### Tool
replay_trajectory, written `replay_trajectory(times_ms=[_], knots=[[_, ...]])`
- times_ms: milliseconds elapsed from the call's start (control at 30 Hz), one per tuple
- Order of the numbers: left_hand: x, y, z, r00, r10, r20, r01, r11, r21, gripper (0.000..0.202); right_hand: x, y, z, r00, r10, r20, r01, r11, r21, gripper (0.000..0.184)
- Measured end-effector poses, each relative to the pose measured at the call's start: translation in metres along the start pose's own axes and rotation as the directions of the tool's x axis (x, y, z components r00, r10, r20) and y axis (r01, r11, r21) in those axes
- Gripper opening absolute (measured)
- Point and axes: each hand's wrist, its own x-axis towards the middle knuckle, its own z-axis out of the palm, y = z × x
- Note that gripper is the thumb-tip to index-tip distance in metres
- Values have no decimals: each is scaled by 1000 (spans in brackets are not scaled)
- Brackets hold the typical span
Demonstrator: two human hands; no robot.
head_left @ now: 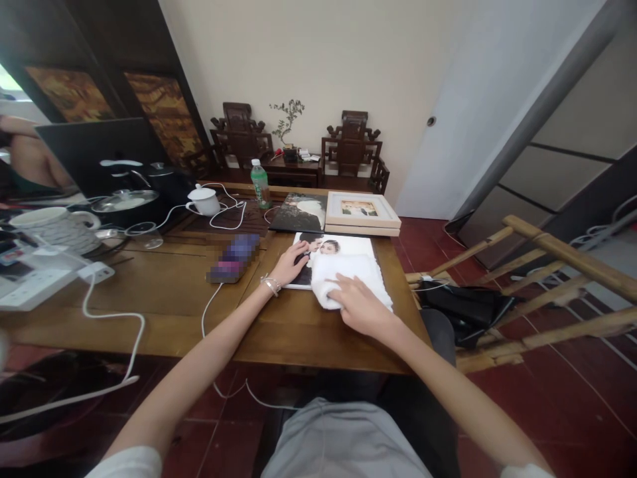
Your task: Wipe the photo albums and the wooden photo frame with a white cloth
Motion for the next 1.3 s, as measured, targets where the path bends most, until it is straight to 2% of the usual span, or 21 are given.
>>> replay_trajectory(times_ms=[100, 267, 400, 500, 733, 833, 933, 1133, 1300], knots=[[1, -1, 0, 1000, 14, -2, -14, 1000, 6, 44, 20, 14, -8, 999, 13, -43, -15, 999, -47, 51], [2, -2, 1, 1000, 19, -5, -19, 1000, 23, 40, 75, 48, -19, 995, 58, -83, -66, 994, -91, 40], [3, -3, 0, 999, 32, -8, -32, 999, 32, 40, 97, 58, -21, 994, 65, -92, -73, 994, -81, 39], [4, -4, 0, 999, 40, -15, -39, 998, 42, 38, 89, 53, -15, 993, 71, -97, -80, 993, -88, 43], [3, -1, 1, 998, 58, 3, -58, 995, 83, 42, 18, 16, 3, 999, -22, -38, 22, 999, -24, 58], [3, 3, 0, 998, 61, 4, -61, 994, 90, 41, 2, 10, 5, 999, -41, -19, 42, 999, 25, 58], [3, 5, -3, 998, 52, -48, -46, 994, 103, 38, 10, 19, 2, 999, -18, -47, 20, 999, 42, 56], [3, 6, -9, 977, -36, -209, 49, 997, 61, 30, 43, 49, -4, 987, 96, -127, -89, 994, 60, 45], [2, 4, -4, 976, 50, -213, -38, 997, 63, 29, 42, 47, 2, 985, 123, -124, -116, 991, 59, 49]])
